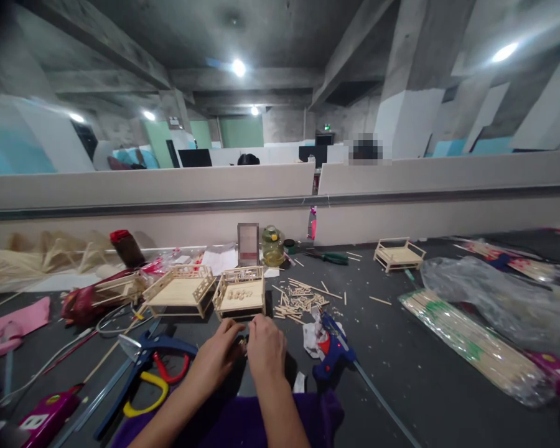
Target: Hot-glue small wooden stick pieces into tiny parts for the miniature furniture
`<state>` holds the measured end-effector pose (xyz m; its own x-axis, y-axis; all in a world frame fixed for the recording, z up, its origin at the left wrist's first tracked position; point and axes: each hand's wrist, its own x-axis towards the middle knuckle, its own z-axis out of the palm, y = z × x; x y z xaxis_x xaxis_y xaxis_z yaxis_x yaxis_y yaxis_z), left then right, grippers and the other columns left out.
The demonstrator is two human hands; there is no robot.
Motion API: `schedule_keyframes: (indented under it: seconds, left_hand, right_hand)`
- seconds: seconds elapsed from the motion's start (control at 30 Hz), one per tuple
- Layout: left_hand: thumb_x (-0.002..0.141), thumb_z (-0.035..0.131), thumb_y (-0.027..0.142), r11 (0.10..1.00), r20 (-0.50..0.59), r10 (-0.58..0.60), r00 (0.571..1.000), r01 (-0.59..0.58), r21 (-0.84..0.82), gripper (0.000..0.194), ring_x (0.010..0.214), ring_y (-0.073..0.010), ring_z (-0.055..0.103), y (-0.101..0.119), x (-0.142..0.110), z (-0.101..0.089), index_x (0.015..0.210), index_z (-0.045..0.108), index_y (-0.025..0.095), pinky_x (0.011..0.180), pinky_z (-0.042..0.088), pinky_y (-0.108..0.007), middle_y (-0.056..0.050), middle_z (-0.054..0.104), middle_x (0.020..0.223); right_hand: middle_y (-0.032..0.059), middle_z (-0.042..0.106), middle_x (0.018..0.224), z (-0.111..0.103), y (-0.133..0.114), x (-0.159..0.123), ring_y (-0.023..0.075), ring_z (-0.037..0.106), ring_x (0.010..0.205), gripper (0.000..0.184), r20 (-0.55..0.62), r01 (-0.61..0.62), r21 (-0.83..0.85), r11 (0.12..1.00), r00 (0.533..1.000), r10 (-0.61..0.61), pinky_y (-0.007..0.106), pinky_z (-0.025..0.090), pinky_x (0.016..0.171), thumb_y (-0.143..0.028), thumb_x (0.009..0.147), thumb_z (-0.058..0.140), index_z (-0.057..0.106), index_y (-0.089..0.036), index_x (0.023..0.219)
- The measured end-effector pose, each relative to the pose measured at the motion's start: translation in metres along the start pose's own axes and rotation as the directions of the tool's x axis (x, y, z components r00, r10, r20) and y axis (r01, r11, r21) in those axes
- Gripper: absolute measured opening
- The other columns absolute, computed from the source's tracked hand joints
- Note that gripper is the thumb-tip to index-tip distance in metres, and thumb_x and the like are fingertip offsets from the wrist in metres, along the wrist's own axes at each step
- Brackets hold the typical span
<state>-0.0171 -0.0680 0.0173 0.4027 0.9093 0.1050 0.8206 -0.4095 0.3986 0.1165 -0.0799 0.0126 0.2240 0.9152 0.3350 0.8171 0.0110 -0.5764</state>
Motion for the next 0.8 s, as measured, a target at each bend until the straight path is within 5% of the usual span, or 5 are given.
schedule_keyframes:
  seconds: [0.5,0.67,0.8]
  left_hand:
    - [0.076,0.058,0.040,0.977,-0.281,0.059,0.958,-0.113,-0.179,0.034,0.088,-0.0255,0.068,-0.038,0.015,0.013,0.104,0.067,0.024,0.074,0.056,-0.033,-0.007,0.070,0.105]
    - [0.064,0.066,0.044,0.955,-0.344,-0.050,0.938,-0.056,-0.290,0.034,0.092,-0.0293,0.068,-0.039,0.016,0.014,0.091,0.069,0.024,0.076,0.057,-0.035,-0.006,0.073,0.101]
    - [0.060,0.068,0.041,0.920,-0.291,-0.168,0.942,0.043,-0.389,0.038,0.096,-0.0295,0.068,-0.035,0.013,0.011,0.093,0.071,0.024,0.086,0.056,-0.036,-0.004,0.074,0.103]
  right_hand:
    - [0.0116,0.067,0.105,-0.006,-0.023,0.005,0.0286,0.067,0.095,0.031,0.312,-0.184,0.183,0.966,0.943,0.121,0.043,0.051,0.079,-0.008,0.090,0.042,0.063,-0.020,0.107]
    - [0.0113,0.068,0.101,0.003,-0.033,-0.004,0.0282,0.067,0.091,0.034,0.233,-0.102,0.206,0.973,0.971,0.052,0.043,0.054,0.077,-0.007,0.087,0.042,0.063,-0.020,0.110]
    - [0.0128,0.068,0.105,0.002,-0.041,-0.020,0.0277,0.066,0.093,0.038,0.106,-0.059,0.105,0.993,0.993,0.048,0.044,0.054,0.082,-0.003,0.081,0.046,0.061,-0.016,0.113]
